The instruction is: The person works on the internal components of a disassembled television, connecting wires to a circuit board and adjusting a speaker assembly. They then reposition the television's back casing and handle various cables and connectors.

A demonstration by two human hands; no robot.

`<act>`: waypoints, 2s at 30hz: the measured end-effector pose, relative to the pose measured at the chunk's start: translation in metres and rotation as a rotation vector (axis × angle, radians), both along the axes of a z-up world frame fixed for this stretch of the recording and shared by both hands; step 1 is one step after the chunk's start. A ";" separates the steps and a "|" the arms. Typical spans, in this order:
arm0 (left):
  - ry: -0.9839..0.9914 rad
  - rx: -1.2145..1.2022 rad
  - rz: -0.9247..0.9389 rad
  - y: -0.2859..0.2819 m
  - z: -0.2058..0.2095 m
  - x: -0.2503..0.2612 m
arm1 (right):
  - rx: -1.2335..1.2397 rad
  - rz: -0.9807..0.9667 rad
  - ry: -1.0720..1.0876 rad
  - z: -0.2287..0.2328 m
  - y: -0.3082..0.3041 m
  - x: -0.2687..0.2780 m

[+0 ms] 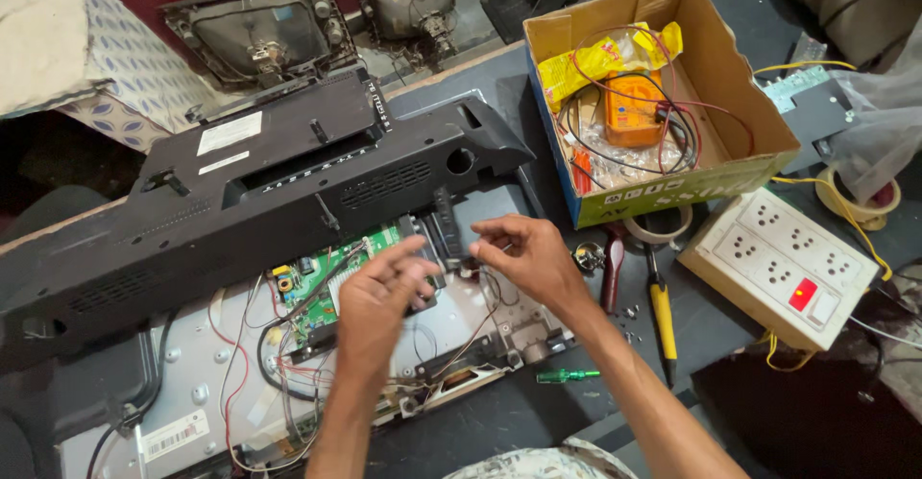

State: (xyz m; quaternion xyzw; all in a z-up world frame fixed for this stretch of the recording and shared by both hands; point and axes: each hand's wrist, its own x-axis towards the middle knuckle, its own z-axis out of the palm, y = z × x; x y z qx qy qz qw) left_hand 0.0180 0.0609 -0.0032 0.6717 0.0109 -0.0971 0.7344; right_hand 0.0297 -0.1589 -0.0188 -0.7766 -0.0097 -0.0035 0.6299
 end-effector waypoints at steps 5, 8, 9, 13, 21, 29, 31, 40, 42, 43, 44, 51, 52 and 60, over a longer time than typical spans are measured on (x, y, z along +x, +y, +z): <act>-0.111 0.026 0.123 0.029 -0.007 0.006 | -0.383 0.240 -0.275 0.000 -0.021 -0.013; -0.113 0.111 0.117 0.035 -0.017 0.004 | -0.627 0.506 -0.406 -0.001 -0.033 -0.023; -0.113 0.148 0.112 0.036 -0.020 0.002 | -0.637 0.509 -0.378 -0.003 -0.037 -0.024; -0.144 0.332 0.110 0.029 -0.023 -0.004 | -0.686 0.501 -0.332 -0.002 -0.053 -0.027; -0.831 0.879 0.175 -0.008 -0.004 -0.036 | -0.585 0.065 -0.440 0.023 -0.078 -0.046; -0.770 0.662 -0.092 -0.050 0.016 -0.025 | -0.207 -0.326 -0.107 -0.033 -0.052 -0.070; -0.741 0.645 -0.085 -0.054 0.021 -0.018 | -0.251 -0.311 -0.087 -0.041 -0.040 -0.065; -0.524 0.701 0.122 -0.028 0.014 -0.008 | 0.021 -0.381 0.020 -0.039 0.005 -0.009; -0.651 0.798 0.169 -0.014 0.016 -0.006 | 0.094 -0.386 0.008 -0.040 0.007 0.006; -0.685 0.844 0.182 -0.008 0.019 -0.003 | 0.091 -0.388 -0.014 -0.041 0.008 0.013; -0.718 0.890 0.195 -0.001 0.023 0.001 | 0.088 -0.389 -0.036 -0.042 0.009 0.019; -0.744 1.139 0.149 0.015 0.056 0.043 | 0.282 -0.443 0.011 -0.055 0.013 0.042; -0.734 1.182 0.121 0.012 0.057 0.049 | 0.383 -0.457 0.065 -0.057 0.012 0.044; -0.691 1.422 -0.104 -0.029 0.052 0.088 | 1.042 -0.438 0.294 -0.060 -0.007 0.064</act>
